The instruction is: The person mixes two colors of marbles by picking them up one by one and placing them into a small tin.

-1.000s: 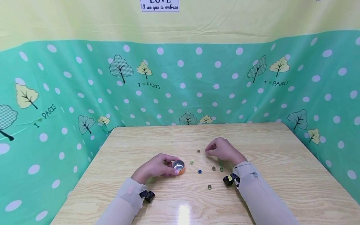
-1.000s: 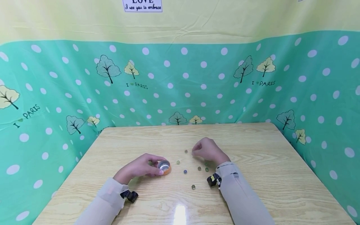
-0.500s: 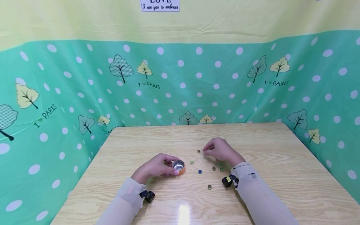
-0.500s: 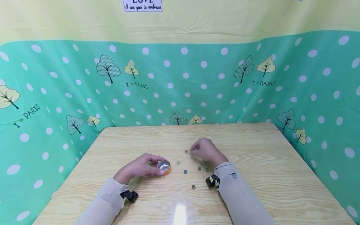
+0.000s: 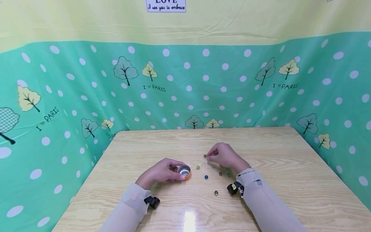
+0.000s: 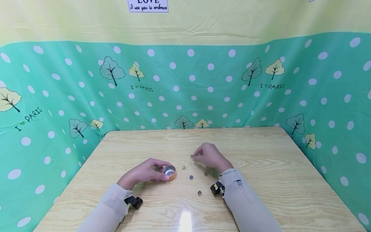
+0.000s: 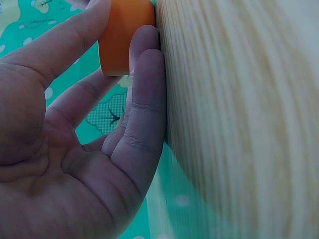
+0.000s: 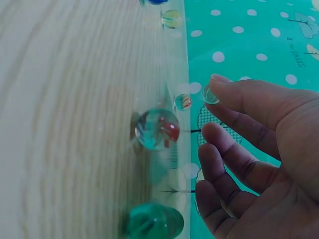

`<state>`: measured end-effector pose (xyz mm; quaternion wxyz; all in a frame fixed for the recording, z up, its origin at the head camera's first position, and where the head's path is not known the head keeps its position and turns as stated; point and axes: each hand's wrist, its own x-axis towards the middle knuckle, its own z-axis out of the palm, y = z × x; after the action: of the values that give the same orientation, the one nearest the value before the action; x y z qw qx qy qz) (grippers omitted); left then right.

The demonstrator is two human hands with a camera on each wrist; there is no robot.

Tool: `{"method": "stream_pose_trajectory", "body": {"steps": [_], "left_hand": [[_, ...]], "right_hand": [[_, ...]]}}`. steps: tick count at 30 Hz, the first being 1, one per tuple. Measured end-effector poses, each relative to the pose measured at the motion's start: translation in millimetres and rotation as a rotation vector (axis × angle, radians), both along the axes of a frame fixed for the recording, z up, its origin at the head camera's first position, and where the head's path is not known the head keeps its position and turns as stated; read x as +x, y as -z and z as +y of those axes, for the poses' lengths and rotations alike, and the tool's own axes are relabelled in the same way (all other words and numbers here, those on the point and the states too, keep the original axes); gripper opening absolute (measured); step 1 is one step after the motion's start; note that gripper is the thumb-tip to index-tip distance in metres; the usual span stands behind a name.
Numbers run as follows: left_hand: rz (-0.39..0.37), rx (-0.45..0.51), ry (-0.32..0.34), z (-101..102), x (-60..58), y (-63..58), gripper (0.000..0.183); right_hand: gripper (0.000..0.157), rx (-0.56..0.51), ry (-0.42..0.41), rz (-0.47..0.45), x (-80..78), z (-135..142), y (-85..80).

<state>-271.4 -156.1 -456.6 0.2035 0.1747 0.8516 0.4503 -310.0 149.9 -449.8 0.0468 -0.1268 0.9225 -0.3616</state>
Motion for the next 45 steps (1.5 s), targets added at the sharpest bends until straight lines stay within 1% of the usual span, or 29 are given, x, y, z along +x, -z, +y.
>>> {"method": "stream_pose_trajectory", "body": {"steps": [6, 12, 19, 26, 29, 36, 45], "left_hand": [[-0.008, -0.008, -0.015, 1, 1.1, -0.4, 0.049], [-0.005, -0.006, -0.008, 1, 0.7, 0.0, 0.052], [-0.016, 0.001, -0.005, 0, 0.0, -0.1, 0.057], [-0.009, 0.004, 0.005, -1, 0.0, 0.1, 0.055], [-0.006, 0.003, 0.005, -1, 0.1, 0.1, 0.054], [-0.012, 0.001, 0.006, -1, 0.8, -1.0, 0.054], [-0.007, -0.009, 0.013, 0, 1.1, -1.9, 0.058]], "right_hand": [[0.006, 0.014, -0.004, 0.022, 3.0, -6, -1.2], [0.007, 0.032, -0.006, 0.023, 6.1, -10, -2.9], [0.006, 0.039, -0.045, 0.051, 11.7, -18, -8.0], [0.007, 0.027, -0.073, 0.037, 17.2, -27, -13.4], [0.007, 0.024, -0.083, 0.051, 18.5, -30, -14.5], [0.008, 0.023, -0.105, 0.091, 20.0, -35, -12.8], [0.004, 0.032, -0.144, 0.105, 23.9, -42, -11.2]]}}
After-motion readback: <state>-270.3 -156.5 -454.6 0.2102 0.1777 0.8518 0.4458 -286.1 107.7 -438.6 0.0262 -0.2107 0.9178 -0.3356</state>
